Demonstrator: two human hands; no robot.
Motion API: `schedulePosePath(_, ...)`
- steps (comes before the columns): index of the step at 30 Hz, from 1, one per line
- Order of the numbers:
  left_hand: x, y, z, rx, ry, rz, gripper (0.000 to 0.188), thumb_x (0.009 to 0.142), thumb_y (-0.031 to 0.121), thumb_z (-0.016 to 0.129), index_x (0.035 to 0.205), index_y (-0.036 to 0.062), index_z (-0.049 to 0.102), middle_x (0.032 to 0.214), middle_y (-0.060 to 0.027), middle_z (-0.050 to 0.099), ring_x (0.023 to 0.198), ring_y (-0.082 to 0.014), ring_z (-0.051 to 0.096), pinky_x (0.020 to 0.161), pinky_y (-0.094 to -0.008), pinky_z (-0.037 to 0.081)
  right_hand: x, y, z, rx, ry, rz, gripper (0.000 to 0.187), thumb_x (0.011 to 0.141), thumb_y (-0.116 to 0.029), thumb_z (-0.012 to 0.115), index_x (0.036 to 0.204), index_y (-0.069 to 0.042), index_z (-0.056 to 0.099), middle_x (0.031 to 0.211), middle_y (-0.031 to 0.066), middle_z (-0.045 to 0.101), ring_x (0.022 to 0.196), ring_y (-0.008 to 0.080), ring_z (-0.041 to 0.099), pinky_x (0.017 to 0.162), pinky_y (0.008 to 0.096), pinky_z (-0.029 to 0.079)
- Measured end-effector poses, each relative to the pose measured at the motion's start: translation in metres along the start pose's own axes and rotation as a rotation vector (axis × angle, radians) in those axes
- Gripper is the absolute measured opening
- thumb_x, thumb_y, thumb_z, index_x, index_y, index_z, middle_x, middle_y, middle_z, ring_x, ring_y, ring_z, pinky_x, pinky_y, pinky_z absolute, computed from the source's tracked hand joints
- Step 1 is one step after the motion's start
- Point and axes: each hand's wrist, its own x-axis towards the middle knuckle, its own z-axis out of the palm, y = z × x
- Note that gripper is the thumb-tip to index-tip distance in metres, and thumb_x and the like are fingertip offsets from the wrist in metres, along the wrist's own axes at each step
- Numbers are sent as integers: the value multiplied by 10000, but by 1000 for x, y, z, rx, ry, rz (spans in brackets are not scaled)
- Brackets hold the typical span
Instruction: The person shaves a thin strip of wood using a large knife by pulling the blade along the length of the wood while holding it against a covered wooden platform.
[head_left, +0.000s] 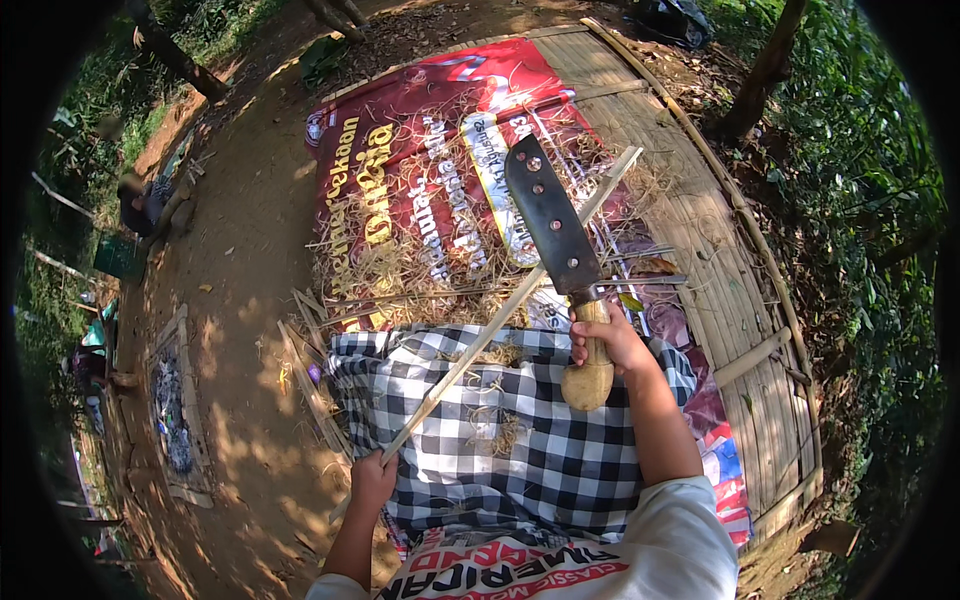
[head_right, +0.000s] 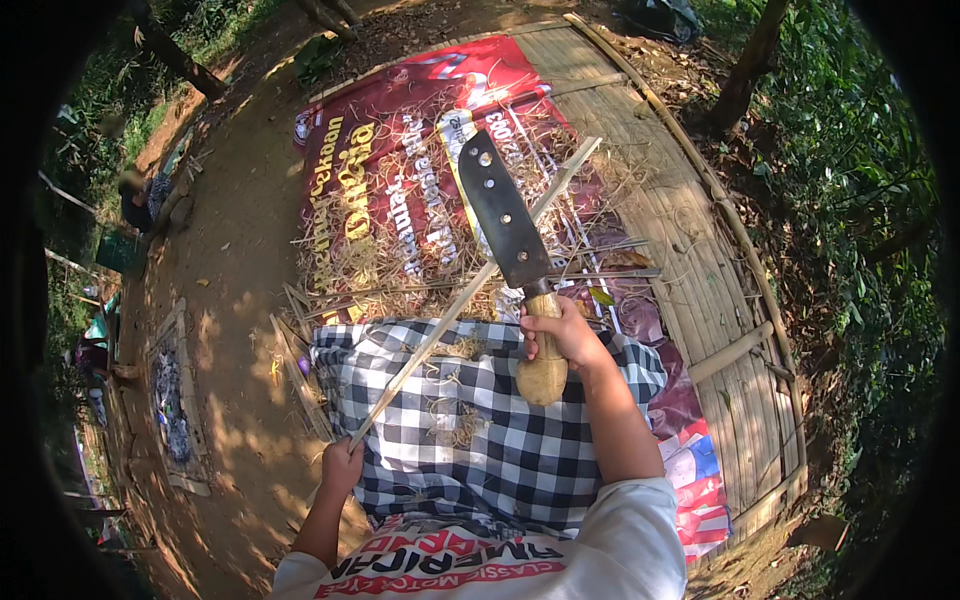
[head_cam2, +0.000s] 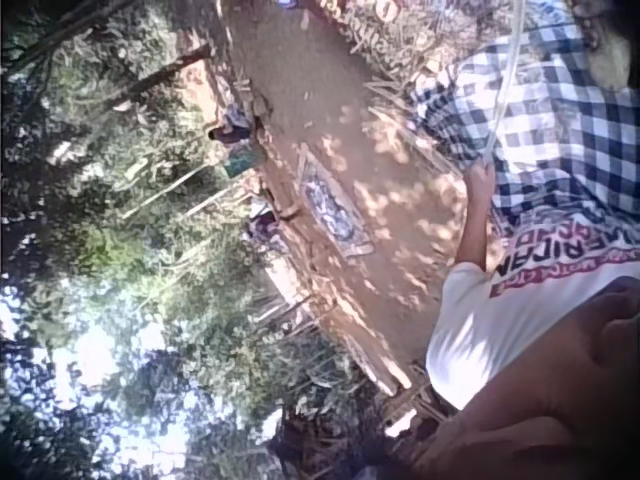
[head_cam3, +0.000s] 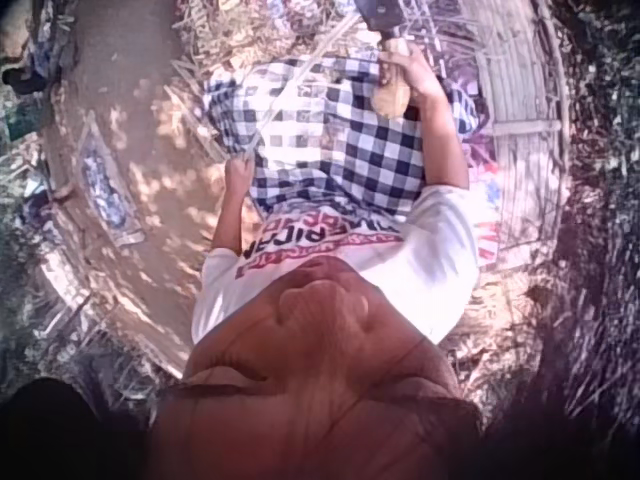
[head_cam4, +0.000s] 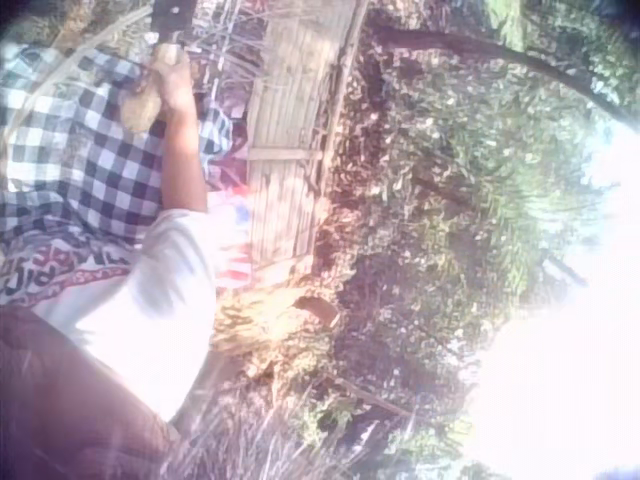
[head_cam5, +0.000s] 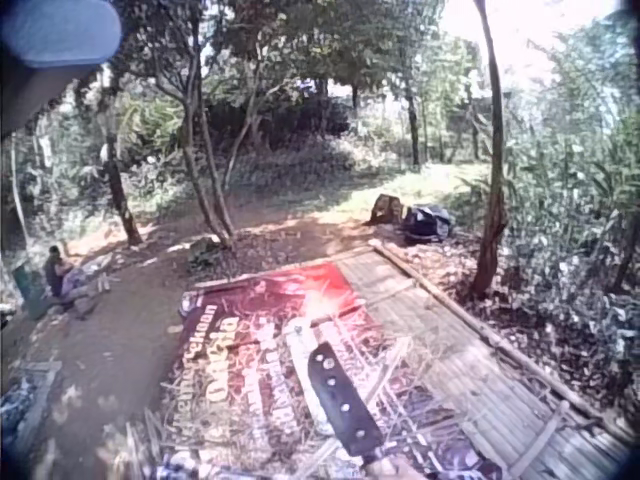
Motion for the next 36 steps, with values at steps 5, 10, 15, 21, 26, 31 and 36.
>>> schedulePosePath(5, 11, -9, -9, -228, -163, -113, 376, 868, 286, 636, 702, -46, 575, 587, -212, 546, 528, -346, 553, 522, -411, 421, 4, -6, -3, -13, 15, 55, 202, 828, -14, 647, 999, 2, 541, 676, 76, 556, 529, 190, 569, 506, 346, 492)
schedulePosePath(10, 18, -24, -12, -317, -310, -209, 418, 880, 333, 639, 719, -49, 591, 542, -100, 486, 527, -166, 453, 511, -354, 385, 1, -15, -6, 26, -45, 10, 296, 777, -1, 654, 1046, 24, 532, 721, 106, 572, 562, 188, 580, 525, 341, 504)
schedulePosePath(15, 34, -27, -25, -375, -500, -268, 445, 880, 371, 649, 734, -49, 619, 567, 9, 477, 577, -83, 413, 521, -314, 371, -10, -23, -1, -110, 112, -85, 279, 766, 19, 683, 1004, 20, 536, 734, 78, 578, 542, 162, 573, 504, 307, 500)
schedulePosePath(21, 36, -15, -35, -352, -531, -318, 430, 883, 344, 646, 640, 3, 549, 560, 40, 435, 552, -68, 388, 493, -304, 334, -19, -9, 23, -426, 291, -133, 214, 789, 13, 669, 935, 7, 513, 674, 51, 563, 525, 149, 577, 475, 303, 495)
schedulePosePath(26, 34, -26, -25, -402, -505, -297, 396, 897, 267, 611, 609, 19, 500, 543, 45, 408, 534, -58, 374, 471, -311, 324, -52, 33, 45, -455, 268, 50, 214, 757, 75, 633, 924, 18, 513, 700, 64, 572, 568, 159, 578, 539, 312, 506)
schedulePosePath(31, 27, -21, -22, -317, -441, -216, 390, 907, 289, 596, 717, -51, 576, 532, -114, 490, 502, -174, 453, 503, -369, 387, -71, 43, 58, -422, 322, 130, 238, 740, 96, 633, 936, 19, 520, 701, 64, 570, 558, 157, 576, 518, 301, 484)
schedulePosePath(36, 25, -12, -23, -85, -352, -87, 294, 861, 228, 585, 766, -50, 612, 651, -256, 559, 621, -428, 565, 553, -458, 434, -68, -2, 43, -479, 330, -53, 191, 734, 50, 629, 894, 36, 526, 694, 86, 577, 529, 163, 577, 493, 307, 485)
